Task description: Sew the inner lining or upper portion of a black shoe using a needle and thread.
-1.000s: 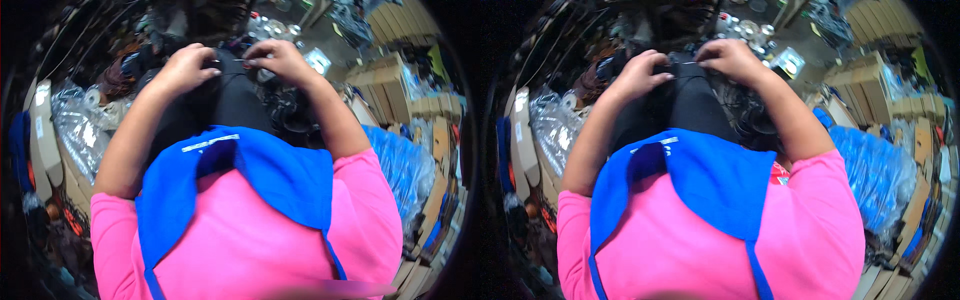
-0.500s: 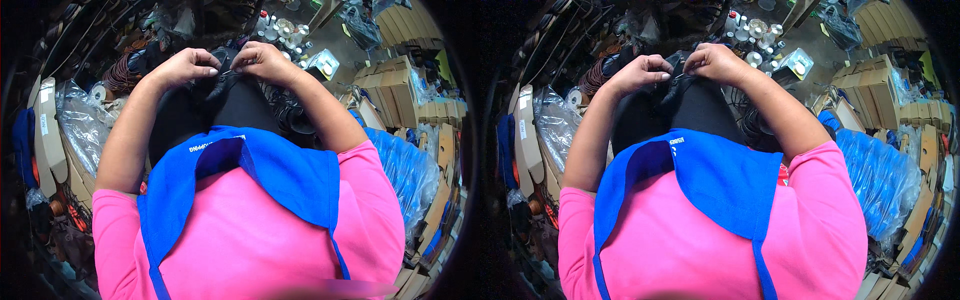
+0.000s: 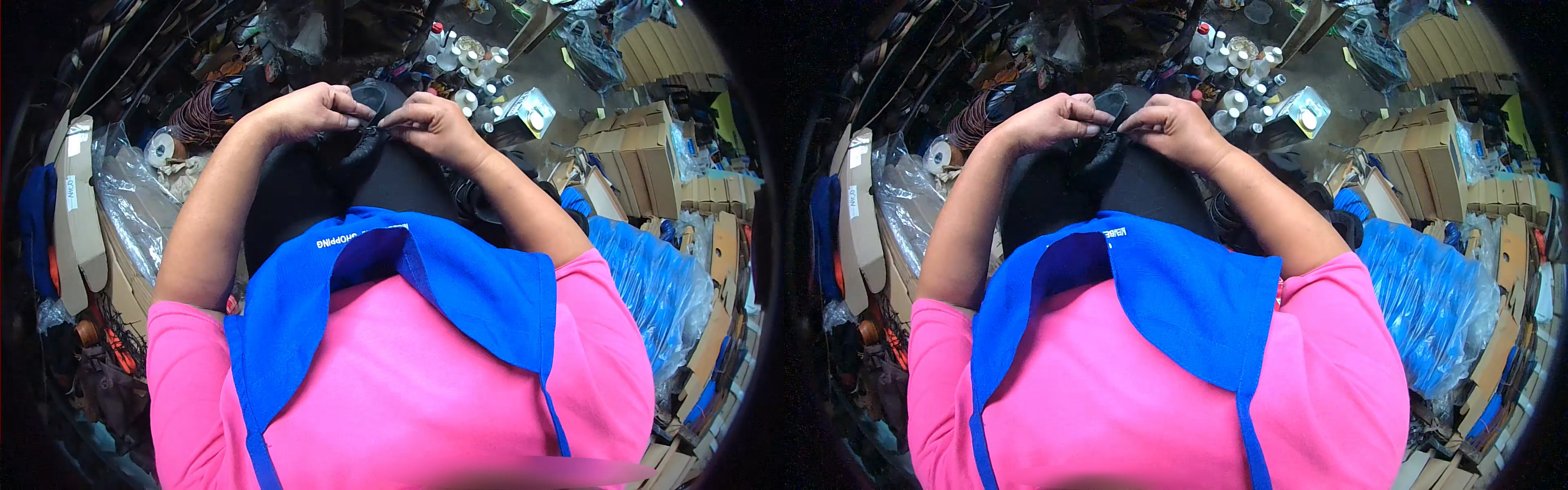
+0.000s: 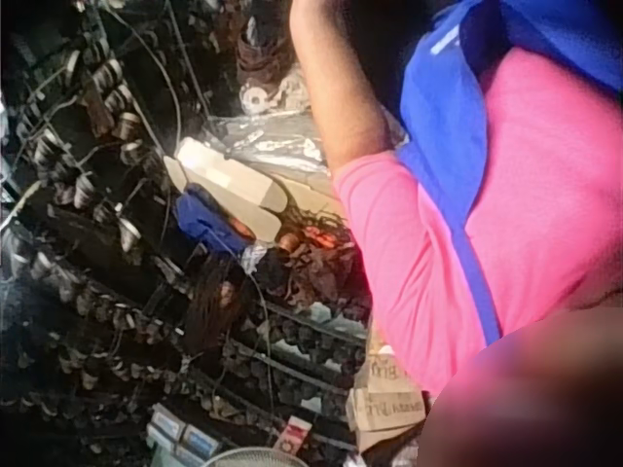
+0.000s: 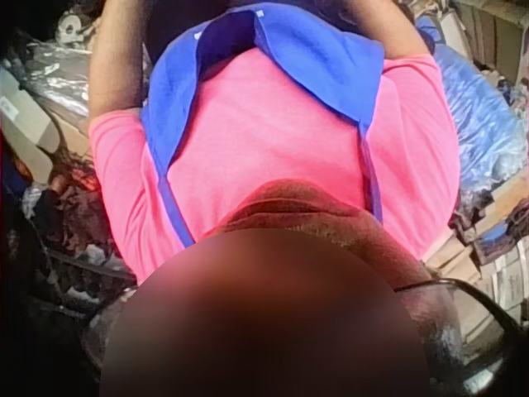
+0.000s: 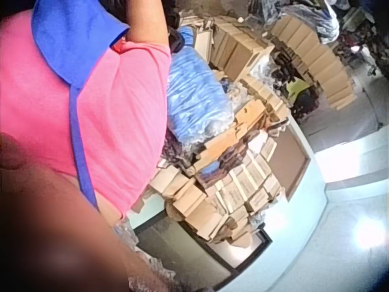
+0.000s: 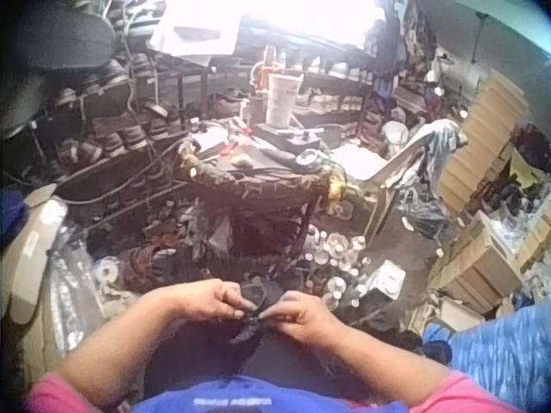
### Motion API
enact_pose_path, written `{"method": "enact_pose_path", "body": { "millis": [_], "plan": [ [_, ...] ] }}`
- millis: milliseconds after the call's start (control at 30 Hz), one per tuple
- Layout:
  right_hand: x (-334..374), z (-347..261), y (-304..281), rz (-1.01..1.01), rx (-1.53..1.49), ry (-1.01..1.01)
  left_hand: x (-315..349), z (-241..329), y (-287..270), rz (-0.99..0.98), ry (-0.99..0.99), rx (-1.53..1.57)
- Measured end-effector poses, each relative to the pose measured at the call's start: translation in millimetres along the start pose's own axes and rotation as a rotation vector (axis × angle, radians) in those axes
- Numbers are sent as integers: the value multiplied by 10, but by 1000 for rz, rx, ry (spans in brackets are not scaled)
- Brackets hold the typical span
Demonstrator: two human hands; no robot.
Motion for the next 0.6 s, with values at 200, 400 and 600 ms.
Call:
{"method": "enact_pose_path", "body": {
  "millis": [200, 400, 600],
  "plan": [
    [31, -337, 37, -80, 446, -114, -16, 50, 19, -31, -47, -47],
    [-226, -398, 133, -312, 776, -51, -133, 113, 19, 124, -18, -283],
    [-191, -61, -42, -219, 58, 235, 233, 168, 154, 792, -74, -434]
  ]
}}
Point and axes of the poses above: each hand's wrist, its own x-axis away from the middle knuckle, its own y-axis out of the palm, z = x × y, the point moved 3 cm from there along -x, towards the middle knuckle, and after that the axes turned 11 degrees about -x, right-handed, at the moved point
